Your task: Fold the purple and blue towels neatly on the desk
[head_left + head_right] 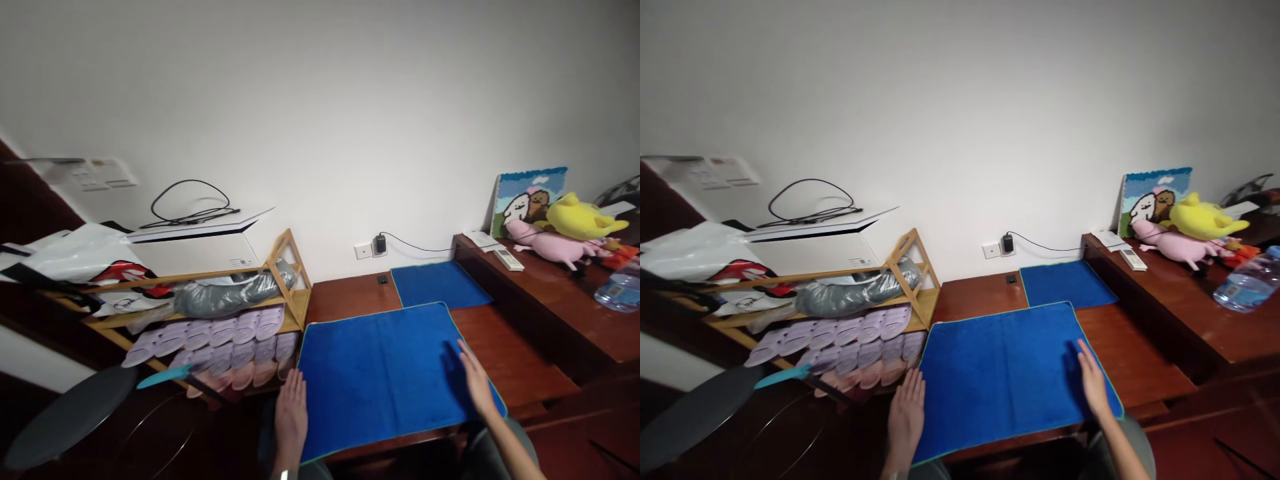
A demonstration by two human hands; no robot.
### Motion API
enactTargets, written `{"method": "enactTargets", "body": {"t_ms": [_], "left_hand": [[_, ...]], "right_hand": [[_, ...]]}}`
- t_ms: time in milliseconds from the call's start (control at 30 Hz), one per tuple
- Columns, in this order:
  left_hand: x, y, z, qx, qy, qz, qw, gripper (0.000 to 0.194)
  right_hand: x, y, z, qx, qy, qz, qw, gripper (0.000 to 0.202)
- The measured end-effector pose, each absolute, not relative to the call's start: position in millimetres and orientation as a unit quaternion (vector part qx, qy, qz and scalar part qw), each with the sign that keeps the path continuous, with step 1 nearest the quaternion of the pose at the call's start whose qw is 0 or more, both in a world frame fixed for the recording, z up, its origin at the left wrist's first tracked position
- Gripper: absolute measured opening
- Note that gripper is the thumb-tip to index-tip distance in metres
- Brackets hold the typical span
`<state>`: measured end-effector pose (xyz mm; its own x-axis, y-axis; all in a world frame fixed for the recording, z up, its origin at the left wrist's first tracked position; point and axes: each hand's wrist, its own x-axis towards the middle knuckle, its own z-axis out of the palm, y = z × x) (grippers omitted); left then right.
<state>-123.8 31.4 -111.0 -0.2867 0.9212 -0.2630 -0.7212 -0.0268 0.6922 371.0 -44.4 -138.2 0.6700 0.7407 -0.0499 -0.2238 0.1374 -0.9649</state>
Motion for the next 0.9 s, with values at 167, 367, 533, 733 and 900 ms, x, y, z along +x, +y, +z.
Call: {"method": "enactTargets", "body": {"t_ms": [167, 367, 533, 733, 900], "left_hand": [[-105, 16, -120, 0.11, 0.375, 0.664, 0.638, 0.042], [-125, -1, -142, 0.077, 0.394, 0.652, 0.643, 0.046], [-124, -6, -148, 0.087, 0.416, 0.643, 0.637, 0.044], [-127, -14, -155, 0.151, 0.442, 0.641, 0.61, 0.036], [-112, -8, -145, 0.203, 0.459, 0.634, 0.589, 0.031]], "right_hand": [[325, -70, -145, -0.601, -0.482, 0.338, 0.541, 0.061], [336, -91, -149, -0.603, -0.502, 0.345, 0.515, 0.063], [331, -101, -149, -0.598, -0.48, 0.362, 0.531, 0.056], [330, -115, -151, -0.616, -0.501, 0.347, 0.499, 0.061], [327, -97, -140, -0.605, -0.486, 0.346, 0.528, 0.056]]}}
